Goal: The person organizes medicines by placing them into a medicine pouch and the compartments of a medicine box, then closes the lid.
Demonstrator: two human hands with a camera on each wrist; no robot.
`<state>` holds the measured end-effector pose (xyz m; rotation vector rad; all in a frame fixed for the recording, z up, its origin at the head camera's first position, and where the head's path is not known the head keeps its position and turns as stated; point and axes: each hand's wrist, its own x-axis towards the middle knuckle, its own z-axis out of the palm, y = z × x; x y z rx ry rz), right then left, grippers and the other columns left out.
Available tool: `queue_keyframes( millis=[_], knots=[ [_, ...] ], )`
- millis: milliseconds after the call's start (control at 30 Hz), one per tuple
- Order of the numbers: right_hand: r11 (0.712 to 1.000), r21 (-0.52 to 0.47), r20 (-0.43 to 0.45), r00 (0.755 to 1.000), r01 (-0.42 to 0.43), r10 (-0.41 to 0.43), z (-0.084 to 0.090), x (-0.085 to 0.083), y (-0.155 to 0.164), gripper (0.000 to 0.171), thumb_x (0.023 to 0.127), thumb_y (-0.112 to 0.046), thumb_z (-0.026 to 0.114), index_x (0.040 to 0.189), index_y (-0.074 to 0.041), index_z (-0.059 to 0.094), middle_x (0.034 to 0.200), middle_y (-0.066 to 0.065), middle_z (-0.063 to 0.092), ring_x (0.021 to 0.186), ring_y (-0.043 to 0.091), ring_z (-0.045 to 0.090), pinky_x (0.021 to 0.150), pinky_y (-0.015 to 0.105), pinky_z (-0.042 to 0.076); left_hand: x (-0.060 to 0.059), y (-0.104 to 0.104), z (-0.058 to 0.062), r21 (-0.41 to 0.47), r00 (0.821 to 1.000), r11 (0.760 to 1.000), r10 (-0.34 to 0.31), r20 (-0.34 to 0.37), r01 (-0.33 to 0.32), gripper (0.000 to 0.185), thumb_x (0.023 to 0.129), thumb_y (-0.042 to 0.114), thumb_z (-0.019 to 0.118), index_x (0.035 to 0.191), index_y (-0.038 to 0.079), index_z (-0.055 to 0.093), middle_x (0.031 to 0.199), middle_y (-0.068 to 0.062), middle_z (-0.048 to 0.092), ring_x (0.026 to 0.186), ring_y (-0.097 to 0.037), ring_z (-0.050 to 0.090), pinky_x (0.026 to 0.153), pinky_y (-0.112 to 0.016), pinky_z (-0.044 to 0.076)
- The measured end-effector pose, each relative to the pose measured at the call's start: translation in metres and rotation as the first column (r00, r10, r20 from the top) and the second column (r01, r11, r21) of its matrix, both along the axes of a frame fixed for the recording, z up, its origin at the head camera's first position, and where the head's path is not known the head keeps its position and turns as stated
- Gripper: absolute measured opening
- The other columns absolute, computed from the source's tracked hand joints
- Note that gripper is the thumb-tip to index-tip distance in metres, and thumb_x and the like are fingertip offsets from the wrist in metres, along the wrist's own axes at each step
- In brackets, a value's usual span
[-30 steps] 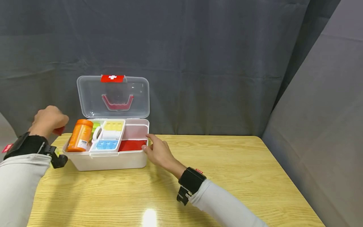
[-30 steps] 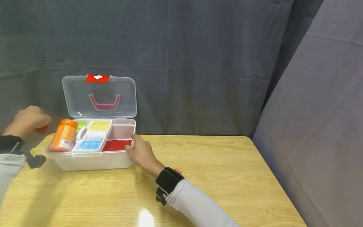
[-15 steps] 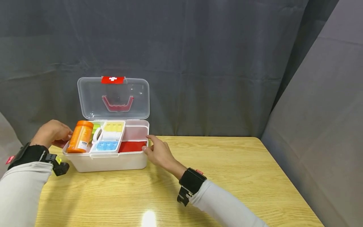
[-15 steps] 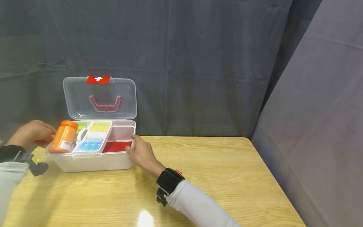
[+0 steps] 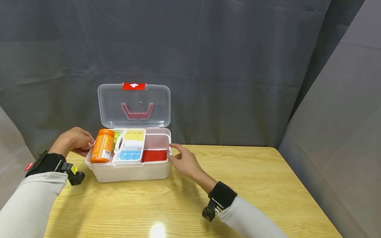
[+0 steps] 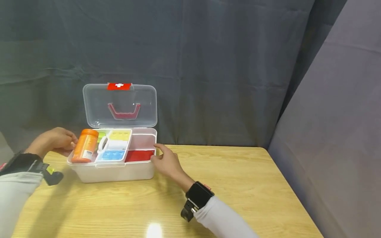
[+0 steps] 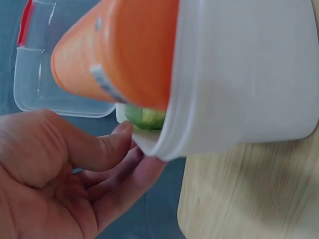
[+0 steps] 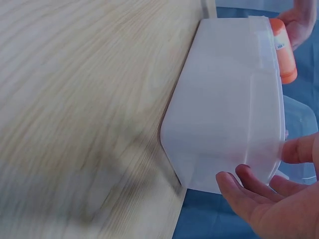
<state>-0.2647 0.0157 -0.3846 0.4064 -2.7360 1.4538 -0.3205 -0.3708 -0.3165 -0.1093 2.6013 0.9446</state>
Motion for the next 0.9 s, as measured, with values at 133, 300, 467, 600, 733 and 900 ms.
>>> queue_keyframes(
  millis=[133,300,467,600,733,900],
  knots=[
    [1.000,-0.016,0.007,1.000,0.020,-0.019,-0.002,0.009,0.027,0.049,0.096,-0.021,0.064,0.144,-0.016,0.055,0.105,0.012,0.075,0.089,0.019,0.070,0.069,0.029,0.051,0.000,0.022,-0.005,0.034,0.998,0.998,-0.061,0.005,0.061,0.022,0.092,-0.005,0.053,0.112,-0.015,0.057,0.087,-0.014,0.063,0.065,-0.014,0.065,0.068,-0.032,0.062],
    [0.998,-0.015,0.023,0.998,0.065,-0.064,-0.004,0.022,0.061,0.049,0.097,-0.019,0.064,0.145,-0.016,0.055,0.101,0.008,0.076,0.090,0.018,0.070,0.072,0.032,0.052,0.000,0.048,-0.013,0.142,0.993,0.983,-0.115,0.012,0.112,0.024,0.096,0.000,0.059,0.115,-0.014,0.056,0.085,-0.009,0.062,0.068,-0.014,0.064,0.070,-0.031,0.062],
    [0.997,-0.025,0.038,0.997,0.073,-0.072,-0.003,0.032,0.094,0.050,0.098,-0.015,0.064,0.146,-0.013,0.053,0.104,0.012,0.075,0.092,0.019,0.071,0.077,0.033,0.055,0.004,0.080,-0.018,0.214,0.992,0.969,-0.129,0.001,0.126,0.025,0.096,0.001,0.061,0.115,-0.015,0.055,0.087,-0.012,0.060,0.070,-0.016,0.064,0.072,-0.034,0.062],
    [0.998,-0.019,0.056,0.997,0.062,-0.061,0.001,0.040,0.117,0.051,0.099,-0.014,0.062,0.148,-0.011,0.050,0.107,0.015,0.074,0.093,0.020,0.070,0.080,0.035,0.058,0.010,0.105,-0.021,0.234,0.992,0.964,-0.122,-0.034,0.127,0.024,0.095,0.001,0.063,0.113,-0.014,0.056,0.087,-0.014,0.061,0.069,-0.018,0.066,0.072,-0.036,0.063],
    [0.998,0.011,0.068,0.996,0.061,-0.061,0.005,0.048,0.135,0.051,0.099,-0.016,0.062,0.148,-0.012,0.049,0.105,0.012,0.074,0.093,0.019,0.069,0.081,0.034,0.057,0.017,0.123,-0.025,0.261,0.991,0.957,-0.115,-0.073,0.130,0.025,0.094,0.000,0.065,0.113,-0.013,0.057,0.086,-0.015,0.063,0.069,-0.018,0.066,0.071,-0.036,0.063],
    [0.999,0.013,0.090,0.995,0.050,-0.051,0.008,0.055,0.150,0.051,0.098,-0.015,0.062,0.147,-0.012,0.048,0.103,0.011,0.073,0.092,0.017,0.066,0.081,0.033,0.054,0.022,0.134,-0.030,0.326,0.989,0.935,-0.124,-0.077,0.143,0.027,0.093,-0.001,0.065,0.115,-0.014,0.055,0.086,-0.016,0.065,0.071,-0.019,0.066,0.071,-0.036,0.063]
  ],
)
